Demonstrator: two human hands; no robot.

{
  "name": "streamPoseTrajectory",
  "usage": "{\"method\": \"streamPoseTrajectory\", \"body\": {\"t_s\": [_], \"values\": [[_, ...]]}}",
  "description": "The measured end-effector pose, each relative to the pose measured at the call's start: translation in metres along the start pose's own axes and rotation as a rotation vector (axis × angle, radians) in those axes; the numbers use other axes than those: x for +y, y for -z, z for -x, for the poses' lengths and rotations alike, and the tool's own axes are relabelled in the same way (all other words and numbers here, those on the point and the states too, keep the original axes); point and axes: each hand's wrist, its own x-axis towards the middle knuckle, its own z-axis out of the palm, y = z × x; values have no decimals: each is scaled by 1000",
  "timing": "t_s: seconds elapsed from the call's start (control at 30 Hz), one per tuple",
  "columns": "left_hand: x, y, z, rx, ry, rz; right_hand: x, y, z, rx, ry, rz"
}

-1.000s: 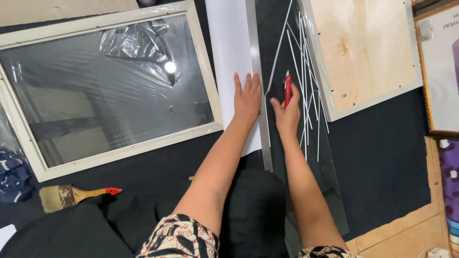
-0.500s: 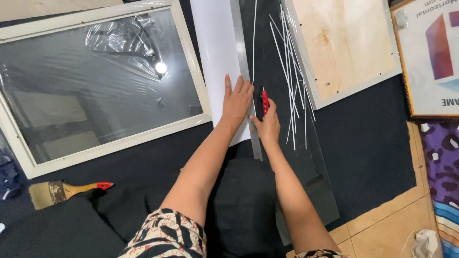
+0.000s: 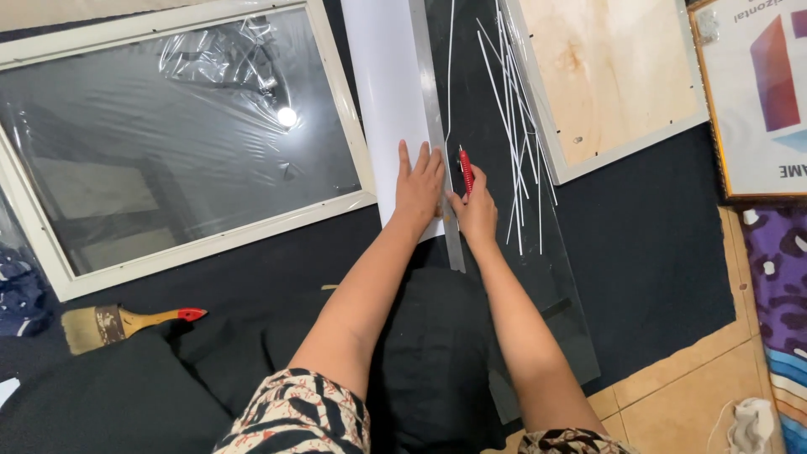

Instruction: Cutting a white backing sheet to size using a metal ruler and a utility knife on a workshop table.

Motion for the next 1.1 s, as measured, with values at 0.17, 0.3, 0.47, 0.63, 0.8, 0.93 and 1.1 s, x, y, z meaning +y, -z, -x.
{"method": "streamPoseTrajectory", "body": {"t_s": [0.17,0.3,0.47,0.63,0.8,0.93,1.1], "values": [[16,-5,-8,7,62,-30,6,-18,8,123,80,-61],[16,-10,-11,17,68,-21,9,-25,8,175,112,-23],[13,0,-5,37,60,-7,7,-24,7,173,105,-5],[8,17,8,19,34,-19,9,-27,7,170,88,22],[9,5,6,51,47,-34,7,-26,10,177,91,15],[9,2,4,44,44,-17,9,-28,8,186,105,36],[8,3,6,70,46,-26,1,-22,13,154,100,18]]}}
